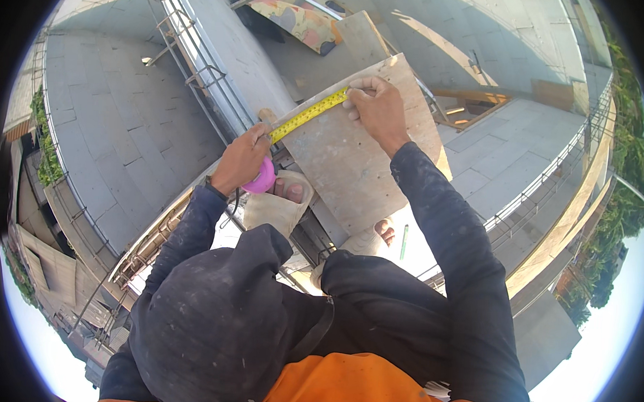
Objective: The person measures a piece of plywood with a tape measure, marks it with a pencil, and then saws the plywood while holding it in place by hand.
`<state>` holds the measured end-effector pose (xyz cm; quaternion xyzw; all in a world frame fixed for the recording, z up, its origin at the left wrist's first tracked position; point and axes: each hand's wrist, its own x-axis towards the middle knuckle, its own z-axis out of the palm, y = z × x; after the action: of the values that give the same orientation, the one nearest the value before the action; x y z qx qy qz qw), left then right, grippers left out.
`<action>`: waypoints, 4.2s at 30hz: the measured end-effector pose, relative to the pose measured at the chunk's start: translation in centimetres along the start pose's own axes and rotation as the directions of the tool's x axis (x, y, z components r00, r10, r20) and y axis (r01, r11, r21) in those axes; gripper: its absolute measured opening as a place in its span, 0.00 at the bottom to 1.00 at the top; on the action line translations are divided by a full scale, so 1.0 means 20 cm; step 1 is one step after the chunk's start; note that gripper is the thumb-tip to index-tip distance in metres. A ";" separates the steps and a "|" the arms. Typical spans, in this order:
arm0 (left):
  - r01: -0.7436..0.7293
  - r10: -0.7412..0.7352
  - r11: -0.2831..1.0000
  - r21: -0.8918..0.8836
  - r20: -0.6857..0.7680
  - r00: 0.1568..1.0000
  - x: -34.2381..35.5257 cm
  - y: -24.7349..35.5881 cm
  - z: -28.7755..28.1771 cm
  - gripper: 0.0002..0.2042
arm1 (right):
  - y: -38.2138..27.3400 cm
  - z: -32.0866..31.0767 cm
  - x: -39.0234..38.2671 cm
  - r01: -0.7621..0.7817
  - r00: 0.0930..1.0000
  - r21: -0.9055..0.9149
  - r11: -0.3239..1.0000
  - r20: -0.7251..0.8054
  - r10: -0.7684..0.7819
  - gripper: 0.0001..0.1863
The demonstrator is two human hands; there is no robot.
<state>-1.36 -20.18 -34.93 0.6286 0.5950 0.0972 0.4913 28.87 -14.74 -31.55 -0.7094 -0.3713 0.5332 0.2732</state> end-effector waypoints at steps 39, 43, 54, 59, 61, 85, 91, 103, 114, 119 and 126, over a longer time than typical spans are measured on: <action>-0.093 0.062 0.984 0.149 0.203 0.977 0.12 -0.06 -0.04 0.13 | 1.30 -0.64 -2.34 -0.461 0.329 0.539 0.705 -0.634 0.700 0.20; 0.077 -0.071 0.997 -0.030 0.152 0.986 0.11 -0.06 -0.02 0.13 | 1.51 -0.39 -1.99 -0.595 0.553 0.010 0.803 -0.721 0.418 0.19; 0.057 -0.048 0.991 -0.123 0.074 0.996 0.03 -0.02 0.02 0.14 | 1.54 -0.62 -1.63 -0.562 0.822 -0.500 0.659 -0.251 0.511 0.18; -0.016 0.017 0.994 -0.109 0.008 1.000 0.03 -0.05 0.05 0.15 | 0.97 -0.89 -1.56 -0.478 0.878 -0.343 0.808 -0.166 0.449 0.15; -0.142 0.140 0.989 -0.030 -0.067 0.988 0.04 -0.08 0.06 0.15 | 0.65 -1.01 -1.38 -0.324 0.944 -0.338 0.884 -0.175 0.279 0.13; -0.110 0.119 0.990 0.085 -0.106 0.987 -0.01 -0.05 0.07 0.13 | -0.09 -0.24 0.04 0.478 0.867 -0.514 0.712 0.147 -0.476 0.15; -0.318 0.334 0.890 0.326 0.007 0.942 0.00 -0.09 0.06 0.11 | -0.08 -0.21 0.08 0.388 0.922 -0.377 0.841 0.159 -0.354 0.20; -0.355 0.386 0.862 0.363 -0.017 0.922 0.00 -0.09 0.06 0.11 | -0.12 -0.19 0.06 0.445 0.890 -0.628 0.639 0.232 -0.392 0.21; -0.083 0.087 0.996 0.038 -0.116 0.989 -0.02 0.00 0.06 0.15 | -0.10 -0.19 0.02 0.520 0.844 -0.611 0.597 0.259 -0.471 0.20; -0.058 0.062 0.997 0.051 -0.084 0.995 -0.02 0.01 0.04 0.15 | -0.09 -0.18 0.02 0.558 0.820 -0.558 0.614 0.256 -0.513 0.19; -0.031 0.039 0.996 0.080 -0.091 0.995 -0.01 0.01 0.04 0.18 | -0.11 -0.19 0.00 0.491 0.860 -0.646 0.585 0.250 -0.445 0.18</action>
<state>-0.68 -20.75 -35.12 0.6527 0.6094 0.1114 0.4361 31.98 -13.39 -28.82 -0.6187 -0.7237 0.2862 0.1080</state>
